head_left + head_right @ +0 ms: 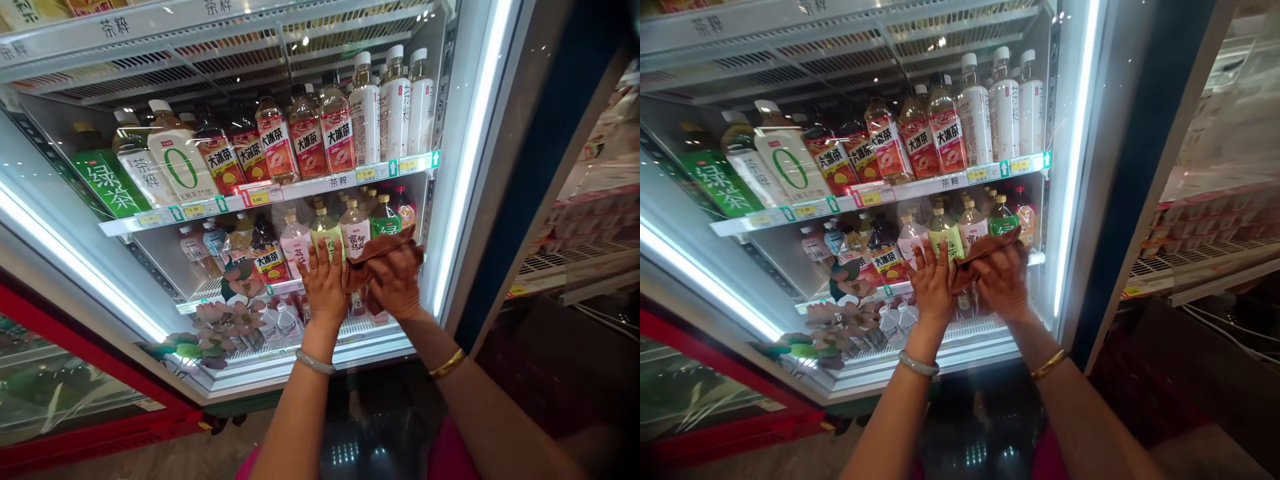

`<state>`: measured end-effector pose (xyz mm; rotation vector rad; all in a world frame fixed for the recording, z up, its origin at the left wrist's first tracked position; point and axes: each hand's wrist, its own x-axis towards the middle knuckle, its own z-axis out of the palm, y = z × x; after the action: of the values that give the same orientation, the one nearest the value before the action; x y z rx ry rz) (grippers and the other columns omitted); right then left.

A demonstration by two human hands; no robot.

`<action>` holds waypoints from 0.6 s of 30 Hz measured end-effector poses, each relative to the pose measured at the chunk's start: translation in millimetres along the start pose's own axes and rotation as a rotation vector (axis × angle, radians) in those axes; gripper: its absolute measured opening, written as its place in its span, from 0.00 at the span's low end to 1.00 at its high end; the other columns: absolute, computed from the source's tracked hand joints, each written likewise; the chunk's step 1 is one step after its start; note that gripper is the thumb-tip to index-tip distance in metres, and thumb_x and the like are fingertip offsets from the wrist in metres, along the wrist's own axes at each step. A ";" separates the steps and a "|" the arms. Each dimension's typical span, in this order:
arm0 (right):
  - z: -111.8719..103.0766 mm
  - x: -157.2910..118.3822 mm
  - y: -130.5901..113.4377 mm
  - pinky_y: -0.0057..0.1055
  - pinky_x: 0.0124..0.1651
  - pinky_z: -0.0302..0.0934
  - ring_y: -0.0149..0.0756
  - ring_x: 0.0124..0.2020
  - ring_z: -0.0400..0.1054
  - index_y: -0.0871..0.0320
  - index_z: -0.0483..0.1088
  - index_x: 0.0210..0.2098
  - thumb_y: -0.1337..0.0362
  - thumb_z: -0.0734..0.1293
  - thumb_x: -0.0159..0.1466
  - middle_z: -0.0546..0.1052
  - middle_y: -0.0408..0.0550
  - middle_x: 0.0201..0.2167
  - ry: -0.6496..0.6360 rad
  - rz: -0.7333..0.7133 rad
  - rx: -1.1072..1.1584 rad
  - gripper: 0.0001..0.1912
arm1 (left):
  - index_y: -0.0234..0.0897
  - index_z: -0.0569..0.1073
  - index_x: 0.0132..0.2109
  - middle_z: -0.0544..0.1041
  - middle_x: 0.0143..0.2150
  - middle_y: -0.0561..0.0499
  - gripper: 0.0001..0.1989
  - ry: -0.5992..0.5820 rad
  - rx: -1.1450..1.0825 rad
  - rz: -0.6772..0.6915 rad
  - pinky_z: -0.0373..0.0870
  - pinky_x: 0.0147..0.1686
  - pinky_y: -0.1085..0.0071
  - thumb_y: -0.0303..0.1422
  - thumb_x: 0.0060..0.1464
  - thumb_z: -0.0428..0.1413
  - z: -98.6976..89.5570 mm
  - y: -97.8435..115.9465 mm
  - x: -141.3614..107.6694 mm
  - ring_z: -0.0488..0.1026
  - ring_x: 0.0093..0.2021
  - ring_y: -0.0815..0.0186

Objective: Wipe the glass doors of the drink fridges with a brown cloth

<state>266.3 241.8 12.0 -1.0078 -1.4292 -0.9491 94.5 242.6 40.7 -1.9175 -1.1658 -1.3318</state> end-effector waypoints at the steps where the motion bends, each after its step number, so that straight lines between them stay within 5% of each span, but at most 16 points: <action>1: -1.0 4.1 8.6 0.58 0.65 0.59 0.53 0.63 0.59 0.47 0.69 0.57 0.62 0.68 0.62 0.65 0.52 0.57 0.047 0.106 -0.016 0.23 | 0.46 0.51 0.76 0.47 0.78 0.44 0.32 0.010 0.002 -0.022 0.26 0.74 0.42 0.32 0.69 0.51 -0.8 -1.4 0.0 0.35 0.79 0.55; 5: 2.6 38.1 -3.2 0.61 0.64 0.59 0.54 0.64 0.56 0.53 0.62 0.64 0.60 0.63 0.67 0.59 0.61 0.64 0.268 0.437 0.027 0.26 | 0.49 0.56 0.74 0.48 0.78 0.46 0.30 -0.016 0.012 -0.083 0.22 0.72 0.36 0.32 0.69 0.51 -9.2 -12.8 1.5 0.32 0.79 0.52; 9: 17.4 31.7 -66.2 0.55 0.71 0.51 0.50 0.67 0.56 0.49 0.70 0.58 0.62 0.64 0.67 0.67 0.52 0.58 0.073 0.137 0.143 0.19 | 0.46 0.58 0.74 0.48 0.78 0.45 0.30 -0.115 -0.001 -0.030 0.26 0.74 0.40 0.32 0.68 0.51 -20.0 -28.0 -1.3 0.33 0.79 0.53; 11: 21.3 14.8 -76.7 0.52 0.72 0.51 0.48 0.65 0.57 0.43 0.74 0.55 0.63 0.67 0.66 0.70 0.47 0.53 0.011 -0.023 0.122 0.18 | 0.43 0.58 0.74 0.48 0.78 0.44 0.30 -0.160 -0.006 -0.005 0.28 0.74 0.40 0.31 0.68 0.50 -25.5 -33.9 -4.3 0.35 0.79 0.53; 14: 19.6 2.7 -51.8 0.52 0.71 0.53 0.46 0.62 0.60 0.40 0.75 0.53 0.60 0.67 0.66 0.69 0.46 0.53 -0.040 -0.090 0.096 0.17 | 0.44 0.56 0.75 0.44 0.79 0.44 0.30 -0.147 0.011 -0.086 0.30 0.74 0.37 0.34 0.69 0.49 -34.7 -38.8 -7.1 0.32 0.79 0.51; 18: 20.8 21.1 -24.4 0.59 0.68 0.56 0.49 0.64 0.59 0.49 0.67 0.62 0.59 0.60 0.71 0.63 0.56 0.61 0.203 0.298 0.058 0.21 | 0.47 0.54 0.75 0.39 0.79 0.46 0.30 -0.143 0.007 -0.180 0.30 0.73 0.36 0.34 0.70 0.48 -47.5 -42.5 -5.5 0.29 0.79 0.51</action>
<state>235.6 255.3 30.8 -1.0176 -1.0964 -0.7626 34.3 223.6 51.3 -1.9689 -1.4405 -1.2953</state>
